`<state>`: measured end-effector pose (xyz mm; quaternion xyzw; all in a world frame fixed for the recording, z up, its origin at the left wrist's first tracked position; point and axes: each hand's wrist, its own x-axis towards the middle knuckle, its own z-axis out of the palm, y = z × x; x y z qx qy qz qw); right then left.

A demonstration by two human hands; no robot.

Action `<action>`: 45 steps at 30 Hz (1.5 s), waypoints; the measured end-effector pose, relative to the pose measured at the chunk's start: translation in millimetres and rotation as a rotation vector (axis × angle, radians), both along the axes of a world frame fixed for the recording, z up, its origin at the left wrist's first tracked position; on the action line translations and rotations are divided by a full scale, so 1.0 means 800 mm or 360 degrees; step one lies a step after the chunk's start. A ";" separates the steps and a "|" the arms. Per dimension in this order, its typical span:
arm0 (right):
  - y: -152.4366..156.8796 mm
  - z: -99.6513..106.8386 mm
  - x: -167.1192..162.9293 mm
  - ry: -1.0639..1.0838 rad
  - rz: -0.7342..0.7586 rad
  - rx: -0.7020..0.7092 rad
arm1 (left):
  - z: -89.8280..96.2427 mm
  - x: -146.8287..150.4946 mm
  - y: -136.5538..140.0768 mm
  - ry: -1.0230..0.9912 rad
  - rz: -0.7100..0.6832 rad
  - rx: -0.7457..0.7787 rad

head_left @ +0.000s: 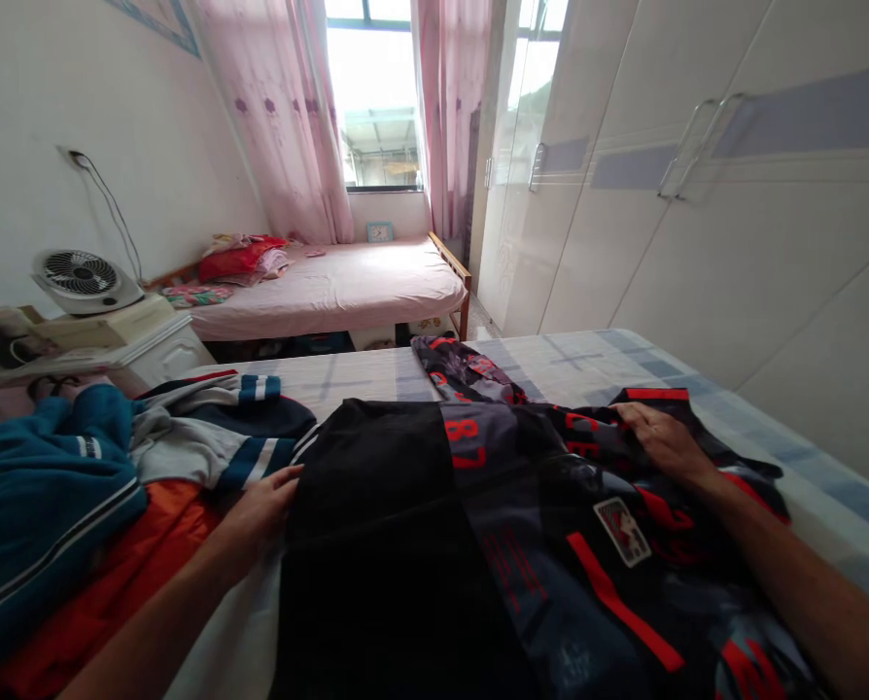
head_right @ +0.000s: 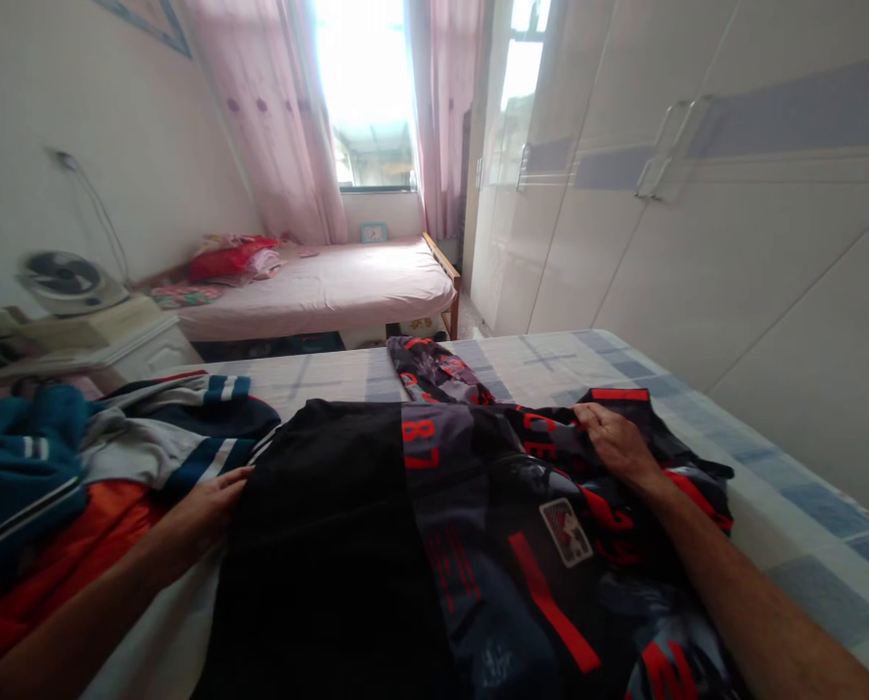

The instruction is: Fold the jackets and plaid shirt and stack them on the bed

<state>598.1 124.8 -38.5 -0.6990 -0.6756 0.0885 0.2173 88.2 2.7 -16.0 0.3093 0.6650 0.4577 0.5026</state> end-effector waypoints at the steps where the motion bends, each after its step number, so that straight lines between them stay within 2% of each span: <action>1: 0.006 0.005 0.000 -0.0072 0.0034 -0.0056 | -0.007 0.004 -0.006 -0.0112 -0.0106 -0.0090; 4: 0.033 0.025 -0.012 -0.0246 0.0080 -0.0122 | -0.013 0.016 -0.014 -0.0549 -0.0333 -0.0290; 7: 0.068 0.041 -0.049 -0.0298 0.0158 -0.0173 | -0.009 0.029 -0.010 -0.0771 -0.0216 -0.0366; 9: 0.088 0.041 -0.085 -0.0282 0.0268 -0.0239 | -0.008 0.039 -0.006 -0.0779 -0.0169 -0.0378; 12: 0.104 0.029 -0.142 -0.0216 0.0429 -0.0311 | -0.011 0.052 -0.003 -0.0648 -0.0250 -0.0370; 15: 0.113 0.028 -0.178 -0.0151 0.0474 -0.0271 | -0.016 0.050 -0.004 -0.0531 -0.0272 -0.0221; 18: 0.136 0.055 -0.180 -0.0064 0.0286 -0.0029 | -0.019 0.033 -0.008 -0.0445 -0.0247 -0.0103; 21: 0.170 0.091 -0.157 0.0062 -0.0003 0.0210 | -0.021 0.019 -0.009 -0.0390 -0.0240 0.0021; 23: 0.186 0.101 -0.138 0.0128 -0.0126 0.0271 | -0.021 0.018 -0.007 -0.0393 -0.0308 0.0103; 25: 0.188 0.092 -0.120 0.0143 -0.0186 0.0277 | -0.020 0.023 -0.003 -0.0377 -0.0401 0.0170; 27: 0.176 0.069 -0.101 0.0106 -0.0213 0.0250 | -0.018 0.034 0.001 -0.0218 -0.0426 0.0267; 30: 0.146 0.025 -0.069 0.0014 -0.0199 0.0179 | -0.010 0.064 0.003 0.0328 -0.0406 0.0510; 33: 0.119 -0.011 -0.039 -0.0062 -0.0172 0.0097 | 0.000 0.114 0.001 0.0786 -0.0675 0.0767; 36: 0.105 -0.031 -0.022 -0.0115 -0.0154 0.0069 | 0.007 0.163 0.003 0.0789 -0.1104 0.0893; 38: 0.103 -0.039 -0.017 -0.0141 -0.0132 0.0093 | 0.007 0.179 0.010 0.0616 -0.1228 0.0929; 39: 0.102 -0.042 -0.016 -0.0151 -0.0122 0.0107 | 0.005 0.179 0.014 0.0550 -0.1195 0.0901; 41: 0.102 -0.047 -0.015 -0.0166 -0.0111 0.0123 | -0.003 0.167 0.022 0.0615 -0.0991 0.0714; 43: 0.103 -0.051 -0.016 -0.0179 -0.0117 0.0133 | -0.014 0.144 0.028 0.0856 -0.0815 0.0485; 45: 0.102 -0.056 -0.019 -0.0191 -0.0128 0.0146 | -0.023 0.121 0.030 0.1113 -0.0725 0.0368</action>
